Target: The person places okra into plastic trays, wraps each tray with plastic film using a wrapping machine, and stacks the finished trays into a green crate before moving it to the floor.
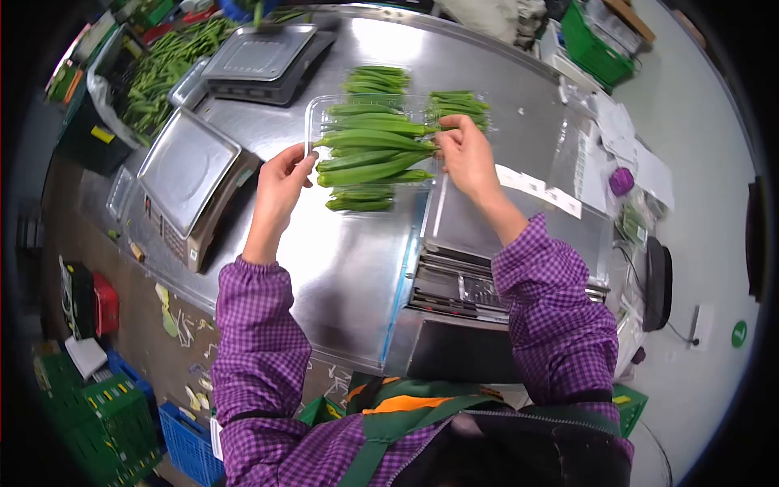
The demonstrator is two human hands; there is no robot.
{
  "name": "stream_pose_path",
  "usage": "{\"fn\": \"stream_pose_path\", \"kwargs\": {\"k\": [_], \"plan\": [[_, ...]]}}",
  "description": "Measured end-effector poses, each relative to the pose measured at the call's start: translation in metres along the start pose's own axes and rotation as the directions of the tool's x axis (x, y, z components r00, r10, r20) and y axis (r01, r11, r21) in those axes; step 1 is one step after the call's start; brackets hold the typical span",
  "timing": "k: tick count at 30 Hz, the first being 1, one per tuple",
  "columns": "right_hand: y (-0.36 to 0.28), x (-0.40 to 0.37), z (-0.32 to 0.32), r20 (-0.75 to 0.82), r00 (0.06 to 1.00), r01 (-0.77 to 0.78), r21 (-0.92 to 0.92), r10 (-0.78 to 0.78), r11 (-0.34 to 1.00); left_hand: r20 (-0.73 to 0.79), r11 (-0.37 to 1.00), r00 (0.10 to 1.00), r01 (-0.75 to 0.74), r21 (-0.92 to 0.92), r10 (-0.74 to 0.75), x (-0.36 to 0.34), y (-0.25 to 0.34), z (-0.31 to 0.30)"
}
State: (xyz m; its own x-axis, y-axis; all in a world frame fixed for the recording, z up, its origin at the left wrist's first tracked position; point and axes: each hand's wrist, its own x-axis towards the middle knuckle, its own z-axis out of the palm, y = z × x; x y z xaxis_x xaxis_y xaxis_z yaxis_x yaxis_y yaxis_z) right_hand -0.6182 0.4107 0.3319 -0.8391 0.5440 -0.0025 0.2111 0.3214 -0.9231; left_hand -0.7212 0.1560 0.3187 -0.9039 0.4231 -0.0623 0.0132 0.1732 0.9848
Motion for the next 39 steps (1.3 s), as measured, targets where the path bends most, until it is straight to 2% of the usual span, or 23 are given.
{"fn": "stream_pose_path", "kwargs": {"k": [3,8,13,15,17,20,21,22,23,24,25,26,27,28,29,30,32,33,34,35,36,37,39], "plan": [[0.004,-0.024,-0.061,-0.061,0.998,-0.028,0.045,0.031,0.999,0.12,0.993,0.993,0.01,-0.122,0.005,-0.024,0.024,0.045],[0.064,-0.071,-0.171,-0.218,0.976,-0.012,-0.023,0.006,1.0,0.377,0.994,0.925,0.086,-0.07,-0.053,-0.057,0.028,0.152],[0.132,-0.122,-0.247,-0.319,0.944,-0.13,-0.124,0.084,0.984,0.513,0.998,0.856,0.025,0.065,-0.055,-0.078,0.009,0.24],[0.137,-0.137,-0.256,-0.283,0.951,-0.163,-0.114,0.125,0.98,0.52,0.952,0.853,-0.193,0.236,0.044,-0.083,0.008,0.256],[0.138,-0.16,-0.268,-0.291,0.938,-0.205,-0.023,0.19,0.978,0.532,0.945,0.847,-0.19,0.267,0.019,-0.087,0.01,0.253],[0.123,-0.209,-0.286,-0.366,0.924,-0.054,-0.408,-0.109,0.912,0.379,0.889,0.91,-0.306,0.34,0.168,-0.116,0.023,0.217],[0.121,-0.23,-0.293,-0.366,0.924,-0.055,-0.402,-0.105,0.914,0.337,0.836,0.919,-0.343,0.428,0.204,-0.131,0.033,0.203],[0.119,-0.247,-0.299,-0.343,0.938,-0.161,-0.565,-0.053,0.809,0.336,0.834,0.919,-0.344,0.431,0.206,-0.144,0.038,0.197],[0.119,-0.257,-0.303,-0.332,0.943,-0.252,-0.704,0.005,0.664,0.307,0.754,0.949,-0.252,0.606,0.07,-0.157,0.042,0.192],[0.132,-0.26,-0.296,-0.32,0.946,-0.181,-0.673,-0.061,0.717,0.25,0.634,0.966,-0.156,0.758,-0.062,-0.165,0.043,0.19],[0.147,-0.261,-0.284,-0.312,0.941,-0.107,-0.639,-0.129,0.762,0.263,0.621,0.964,-0.237,0.747,0.052,-0.168,0.024,0.195],[0.149,-0.256,-0.273,-0.308,0.945,-0.091,-0.567,-0.108,0.819,0.295,0.709,0.955,-0.219,0.671,0.016,-0.165,0.014,0.205],[0.137,-0.249,-0.268,-0.308,0.94,-0.276,-0.439,0.146,0.855,0.33,0.786,0.944,-0.194,0.587,-0.013,-0.16,0.012,0.213],[0.14,-0.25,-0.269,-0.291,0.931,-0.266,-0.119,0.222,0.957,0.322,0.899,0.943,-0.069,0.432,-0.082,-0.16,0.013,0.208],[0.143,-0.247,-0.273,-0.25,0.927,-0.229,0.211,0.279,0.95,0.326,0.966,0.935,0.059,0.252,-0.142,-0.159,0.015,0.205],[0.139,-0.25,-0.28,-0.254,0.928,-0.221,0.212,0.272,0.952,0.341,0.973,0.913,0.196,0.118,-0.225,-0.169,0.036,0.2],[0.127,-0.266,-0.292,0.015,0.881,-0.371,0.641,0.472,0.672,0.355,0.938,0.868,0.322,0.128,-0.346,-0.183,0.036,0.178],[0.123,-0.269,-0.296,0.016,0.88,-0.373,0.643,0.475,0.669,0.363,0.909,0.837,0.406,0.091,-0.41,-0.19,0.034,0.174],[0.12,-0.27,-0.299,0.156,0.905,-0.362,0.771,0.397,0.523,0.362,0.908,0.836,0.408,0.093,-0.412,-0.192,0.035,0.173],[0.115,-0.267,-0.303,0.273,0.92,-0.364,0.862,0.282,0.353,0.574,0.769,0.668,0.631,-0.099,-0.474,-0.191,0.04,0.173],[0.107,-0.259,-0.306,0.174,0.964,-0.241,0.894,0.203,0.377,0.769,0.534,0.479,0.818,-0.214,-0.424,-0.189,0.048,0.174],[0.095,-0.249,-0.31,0.171,0.966,-0.236,0.895,0.196,0.378,0.768,0.541,0.483,0.813,-0.216,-0.421,-0.181,0.06,0.176],[0.067,-0.223,-0.318,0.034,0.998,-0.011,0.934,-0.06,0.357,0.812,0.659,0.582,0.627,-0.416,-0.04,-0.154,0.09,0.185]]}}
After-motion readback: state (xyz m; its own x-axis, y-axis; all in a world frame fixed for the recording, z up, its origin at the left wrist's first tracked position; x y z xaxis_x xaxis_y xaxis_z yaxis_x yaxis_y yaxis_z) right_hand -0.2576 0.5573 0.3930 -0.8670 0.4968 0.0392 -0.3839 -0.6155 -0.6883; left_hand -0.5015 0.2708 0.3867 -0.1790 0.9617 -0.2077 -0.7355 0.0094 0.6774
